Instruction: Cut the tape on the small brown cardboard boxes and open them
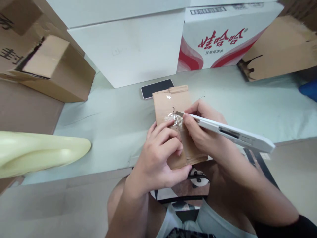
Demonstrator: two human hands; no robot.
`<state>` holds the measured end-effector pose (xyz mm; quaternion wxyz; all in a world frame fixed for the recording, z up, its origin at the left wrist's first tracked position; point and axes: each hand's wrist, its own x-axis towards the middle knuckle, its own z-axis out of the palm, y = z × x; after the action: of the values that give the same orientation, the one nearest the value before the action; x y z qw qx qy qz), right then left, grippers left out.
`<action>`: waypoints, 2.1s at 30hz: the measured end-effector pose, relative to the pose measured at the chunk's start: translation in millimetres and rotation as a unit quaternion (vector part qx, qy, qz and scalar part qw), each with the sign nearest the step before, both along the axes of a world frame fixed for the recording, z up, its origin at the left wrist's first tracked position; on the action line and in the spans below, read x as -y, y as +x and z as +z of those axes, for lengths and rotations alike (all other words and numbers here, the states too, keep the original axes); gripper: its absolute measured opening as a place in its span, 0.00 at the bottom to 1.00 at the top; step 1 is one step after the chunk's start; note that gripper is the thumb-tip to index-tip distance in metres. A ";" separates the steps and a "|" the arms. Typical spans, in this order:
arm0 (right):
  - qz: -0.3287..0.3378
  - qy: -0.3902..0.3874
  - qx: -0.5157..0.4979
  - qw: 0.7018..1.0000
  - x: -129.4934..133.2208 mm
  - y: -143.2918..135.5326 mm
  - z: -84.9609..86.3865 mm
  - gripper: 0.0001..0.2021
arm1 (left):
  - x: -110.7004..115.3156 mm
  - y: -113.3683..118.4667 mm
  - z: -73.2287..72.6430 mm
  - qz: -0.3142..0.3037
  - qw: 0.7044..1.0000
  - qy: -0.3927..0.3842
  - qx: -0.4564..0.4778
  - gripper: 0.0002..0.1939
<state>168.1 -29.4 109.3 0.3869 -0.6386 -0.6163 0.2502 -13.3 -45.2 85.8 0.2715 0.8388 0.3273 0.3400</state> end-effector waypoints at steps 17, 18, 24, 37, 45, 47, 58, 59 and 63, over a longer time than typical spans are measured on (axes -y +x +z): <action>-0.001 -0.025 -0.031 0.999 0.3 1.5 0.1 0.09 | 0.1 -0.4 0.7 0.005 1.000 0.006 0.004 0.16; 0.001 -0.028 -0.035 0.999 0.5 2.0 -0.4 0.09 | 0.1 -0.3 0.6 0.004 1.000 0.008 0.006 0.16; 0.012 -0.028 -0.047 0.998 0.4 2.4 0.5 0.07 | 0.2 -0.1 -0.3 0.005 1.000 0.012 0.016 0.17; -0.010 -0.037 -0.065 0.997 -2.2 1.4 -0.3 0.07 | 0.2 -0.8 -1.7 0.000 1.000 0.010 0.028 0.17; -0.007 -0.042 -0.110 0.993 -1.6 3.6 -4.5 0.07 | -0.1 -1.1 -1.5 0.003 1.000 0.002 0.025 0.16; 0.007 -0.043 -0.119 0.992 -0.6 3.9 -4.5 0.08 | -0.2 -1.5 -1.7 0.007 1.000 -0.002 0.023 0.15; 0.019 -0.032 -0.110 0.993 1.9 3.7 -2.8 0.09 | -0.7 -2.6 -2.1 0.004 1.000 -0.004 0.022 0.13; 0.019 -0.031 -0.112 0.993 1.9 3.8 -3.5 0.09 | -0.7 -2.6 -1.9 0.005 1.000 -0.003 0.021 0.13; 0.012 -0.030 -0.132 0.991 1.6 3.7 -7.9 0.10 | -0.9 -2.7 -1.5 0.007 1.000 -0.001 0.016 0.14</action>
<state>171.8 -31.0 101.4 0.4420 -0.6043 -0.5596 0.3554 -16.0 -44.4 84.4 0.2754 0.8304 0.3296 0.3550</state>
